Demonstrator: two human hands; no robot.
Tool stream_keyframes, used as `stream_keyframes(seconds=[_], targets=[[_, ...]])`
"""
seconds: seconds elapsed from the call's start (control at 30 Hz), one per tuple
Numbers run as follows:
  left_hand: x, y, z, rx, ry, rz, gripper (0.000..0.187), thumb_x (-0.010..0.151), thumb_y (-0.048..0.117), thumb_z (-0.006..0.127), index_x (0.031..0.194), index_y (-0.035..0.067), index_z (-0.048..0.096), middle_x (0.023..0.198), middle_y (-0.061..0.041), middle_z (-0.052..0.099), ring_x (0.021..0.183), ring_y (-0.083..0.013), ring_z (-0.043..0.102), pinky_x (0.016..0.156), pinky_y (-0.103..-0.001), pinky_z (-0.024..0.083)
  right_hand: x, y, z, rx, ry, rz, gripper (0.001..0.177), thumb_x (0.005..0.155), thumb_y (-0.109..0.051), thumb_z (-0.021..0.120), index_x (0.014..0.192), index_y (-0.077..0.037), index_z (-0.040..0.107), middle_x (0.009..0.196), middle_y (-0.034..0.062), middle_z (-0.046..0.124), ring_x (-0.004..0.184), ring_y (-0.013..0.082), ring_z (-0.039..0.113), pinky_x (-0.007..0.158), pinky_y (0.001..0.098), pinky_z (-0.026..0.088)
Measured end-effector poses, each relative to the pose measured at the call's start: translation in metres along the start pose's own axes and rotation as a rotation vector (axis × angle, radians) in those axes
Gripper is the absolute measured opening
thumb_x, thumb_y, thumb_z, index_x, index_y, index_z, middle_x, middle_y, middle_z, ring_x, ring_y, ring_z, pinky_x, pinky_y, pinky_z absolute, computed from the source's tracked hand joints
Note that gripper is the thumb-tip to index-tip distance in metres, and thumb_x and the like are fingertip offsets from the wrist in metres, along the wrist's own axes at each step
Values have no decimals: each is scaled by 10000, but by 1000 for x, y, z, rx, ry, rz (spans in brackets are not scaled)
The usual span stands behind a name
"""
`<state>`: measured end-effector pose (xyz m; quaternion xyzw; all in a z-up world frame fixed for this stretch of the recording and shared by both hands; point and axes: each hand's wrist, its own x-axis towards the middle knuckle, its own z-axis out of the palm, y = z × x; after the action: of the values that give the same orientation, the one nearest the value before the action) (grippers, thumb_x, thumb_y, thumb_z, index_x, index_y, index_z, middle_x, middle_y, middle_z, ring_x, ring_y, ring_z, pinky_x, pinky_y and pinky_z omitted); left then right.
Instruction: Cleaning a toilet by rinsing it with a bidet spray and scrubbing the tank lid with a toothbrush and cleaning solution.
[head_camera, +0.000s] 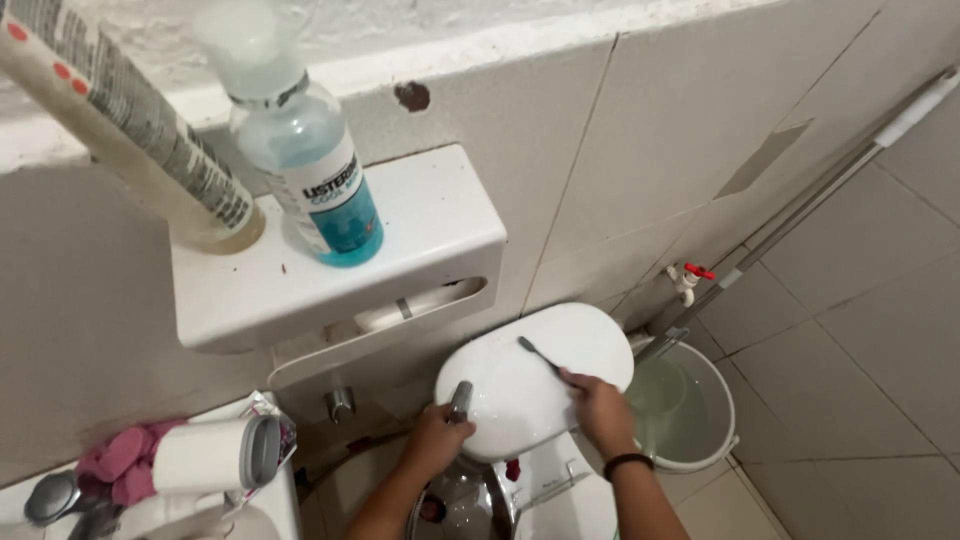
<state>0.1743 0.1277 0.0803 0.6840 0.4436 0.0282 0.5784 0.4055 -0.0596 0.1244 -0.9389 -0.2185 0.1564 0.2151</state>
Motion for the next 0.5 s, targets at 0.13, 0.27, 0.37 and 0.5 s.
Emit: stream_keyframes(seconds=[0.13, 0.27, 0.37, 0.5], targets=[[-6, -8, -3, -37, 2, -62, 319, 746, 243, 773, 953, 4, 729, 863, -142, 760, 813, -265, 718, 779, -391, 552, -6, 3, -1, 101, 17, 15, 436, 922, -67, 529, 1257, -247, 742, 1075, 153, 752, 940, 324, 723, 848, 445, 567], [0, -14, 0, 0, 39, 4, 369, 720, 244, 810, 924, -50, 723, 872, -178, 743, 830, -276, 707, 789, -397, 544, -15, -40, -29, -27, -98, -87, 484, 891, -48, 550, 1234, -300, 780, 1049, 175, 731, 926, 349, 703, 868, 448, 551], [-9, -2, -5, -120, 14, -4, 369, 724, 235, 753, 982, -28, 727, 888, -177, 773, 839, -297, 720, 774, -411, 550, -17, -28, -14, 143, -52, 201, 438, 1010, -78, 470, 1341, -251, 700, 997, 233, 745, 834, 369, 755, 817, 470, 589], [0, -12, 4, -31, 67, -26, 388, 690, 221, 777, 1003, -6, 744, 921, -168, 763, 883, -293, 731, 822, -388, 548, -4, -21, 33, -118, -89, -212, 296, 899, -111, 575, 1100, -155, 788, 1064, 177, 757, 991, 352, 714, 920, 462, 550]])
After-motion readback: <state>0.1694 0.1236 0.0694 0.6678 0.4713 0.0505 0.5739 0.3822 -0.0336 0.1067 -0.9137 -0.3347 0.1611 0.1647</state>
